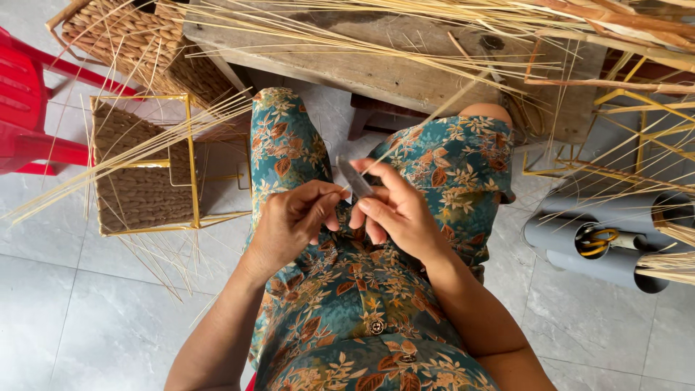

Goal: The person sits at a wooden workbench and repeatedly splits thin bamboo strips using a knife. They hold each strip with the left hand and draw the knife along its length to separate it into finer strands, then place the finished pieces onto a pile on the bench.

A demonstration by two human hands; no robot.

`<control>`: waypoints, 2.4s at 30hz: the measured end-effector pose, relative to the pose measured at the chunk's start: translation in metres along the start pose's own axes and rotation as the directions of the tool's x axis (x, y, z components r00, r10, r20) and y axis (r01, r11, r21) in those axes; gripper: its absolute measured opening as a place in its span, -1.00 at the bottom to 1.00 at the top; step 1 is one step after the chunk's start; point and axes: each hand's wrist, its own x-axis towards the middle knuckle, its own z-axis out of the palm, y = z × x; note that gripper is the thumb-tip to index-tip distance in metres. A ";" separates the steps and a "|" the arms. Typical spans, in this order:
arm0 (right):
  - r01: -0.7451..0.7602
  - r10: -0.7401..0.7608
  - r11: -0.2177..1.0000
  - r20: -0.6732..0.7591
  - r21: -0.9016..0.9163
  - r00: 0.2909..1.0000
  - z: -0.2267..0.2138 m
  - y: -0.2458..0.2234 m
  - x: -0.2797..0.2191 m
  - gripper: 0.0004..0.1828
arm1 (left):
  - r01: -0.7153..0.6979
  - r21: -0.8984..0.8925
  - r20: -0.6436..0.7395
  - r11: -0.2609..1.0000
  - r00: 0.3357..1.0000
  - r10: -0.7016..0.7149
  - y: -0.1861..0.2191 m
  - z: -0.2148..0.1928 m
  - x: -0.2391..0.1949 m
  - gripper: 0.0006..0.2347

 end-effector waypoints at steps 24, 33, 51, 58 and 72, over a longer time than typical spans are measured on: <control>0.353 -0.313 0.935 -0.552 -0.036 0.773 -0.093 -0.015 -0.025 -0.37 | -0.120 0.039 -0.087 0.992 0.989 0.123 -0.006 -0.014 -0.007 -0.86; 0.088 -0.081 0.985 0.047 -0.151 0.996 -0.022 -0.021 -0.013 -0.17 | -0.089 0.208 -0.107 0.974 0.988 0.113 0.020 -0.005 -0.001 -0.87; 0.295 -0.303 0.952 -0.351 -0.076 0.886 -0.051 -0.016 -0.021 -0.35 | -0.079 0.089 -0.106 0.993 0.990 0.089 0.011 -0.009 0.001 -0.85; 0.104 -0.107 0.993 0.039 0.063 0.994 -0.009 -0.010 -0.013 -0.23 | 0.017 -0.119 -0.012 0.993 1.000 -0.018 0.011 -0.003 0.003 -0.80; 0.144 -0.130 0.979 -0.098 0.145 0.987 -0.024 0.010 -0.009 -0.38 | 0.069 -0.175 0.011 0.982 0.998 -0.068 -0.001 0.000 0.005 -0.80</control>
